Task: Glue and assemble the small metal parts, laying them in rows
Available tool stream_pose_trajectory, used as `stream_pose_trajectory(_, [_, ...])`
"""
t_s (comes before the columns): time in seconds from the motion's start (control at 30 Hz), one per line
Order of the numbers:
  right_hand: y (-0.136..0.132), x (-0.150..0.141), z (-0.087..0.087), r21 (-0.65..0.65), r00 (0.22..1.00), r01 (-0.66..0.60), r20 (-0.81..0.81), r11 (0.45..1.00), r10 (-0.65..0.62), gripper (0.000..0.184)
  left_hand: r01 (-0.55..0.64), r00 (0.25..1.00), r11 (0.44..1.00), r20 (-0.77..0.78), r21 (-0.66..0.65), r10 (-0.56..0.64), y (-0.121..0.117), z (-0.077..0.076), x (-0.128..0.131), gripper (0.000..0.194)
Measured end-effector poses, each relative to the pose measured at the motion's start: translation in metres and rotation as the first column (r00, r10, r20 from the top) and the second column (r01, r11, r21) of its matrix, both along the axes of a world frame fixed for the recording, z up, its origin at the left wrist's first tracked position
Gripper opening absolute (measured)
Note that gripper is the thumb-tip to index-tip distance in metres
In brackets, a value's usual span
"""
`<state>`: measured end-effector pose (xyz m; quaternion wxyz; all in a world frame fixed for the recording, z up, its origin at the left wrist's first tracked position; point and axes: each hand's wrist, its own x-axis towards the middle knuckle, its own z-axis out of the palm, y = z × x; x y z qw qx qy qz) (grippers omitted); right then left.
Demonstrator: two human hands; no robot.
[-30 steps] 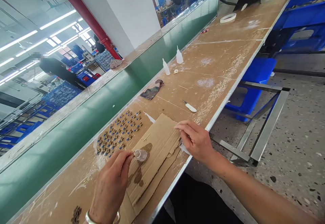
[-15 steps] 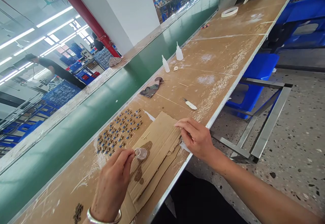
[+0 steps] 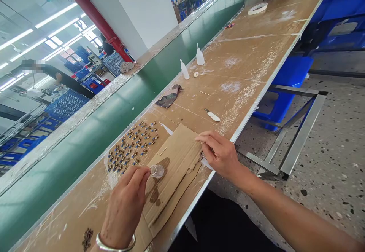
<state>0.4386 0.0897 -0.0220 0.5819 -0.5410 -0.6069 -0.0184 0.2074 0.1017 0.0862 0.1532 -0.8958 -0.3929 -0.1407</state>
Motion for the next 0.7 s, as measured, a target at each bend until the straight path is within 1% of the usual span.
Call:
stream_pose_trajectory(0.47, [-0.0005,0.0004,0.0004,0.003,1.000,-0.001,-0.006,1.000,0.001,0.027,0.024,1.000,1.000,-0.020,0.003,-0.024,0.0014,0.0002,-0.0010,0.018])
stream_pose_trajectory(0.6, [-0.0001,0.0003,0.0001,-0.008,1.000,-0.005,-0.003,1.000,0.005,0.027,0.028,1.000,1.000,0.008,-0.007,-0.028,0.0022,0.0005,-0.0003,0.019])
stream_pose_trajectory(0.7, [0.0000,0.0001,0.0004,-0.012,1.000,-0.003,0.004,1.000,0.003,0.026,-0.011,0.998,0.999,0.066,-0.042,0.013,-0.0015,0.0016,-0.0064,0.017])
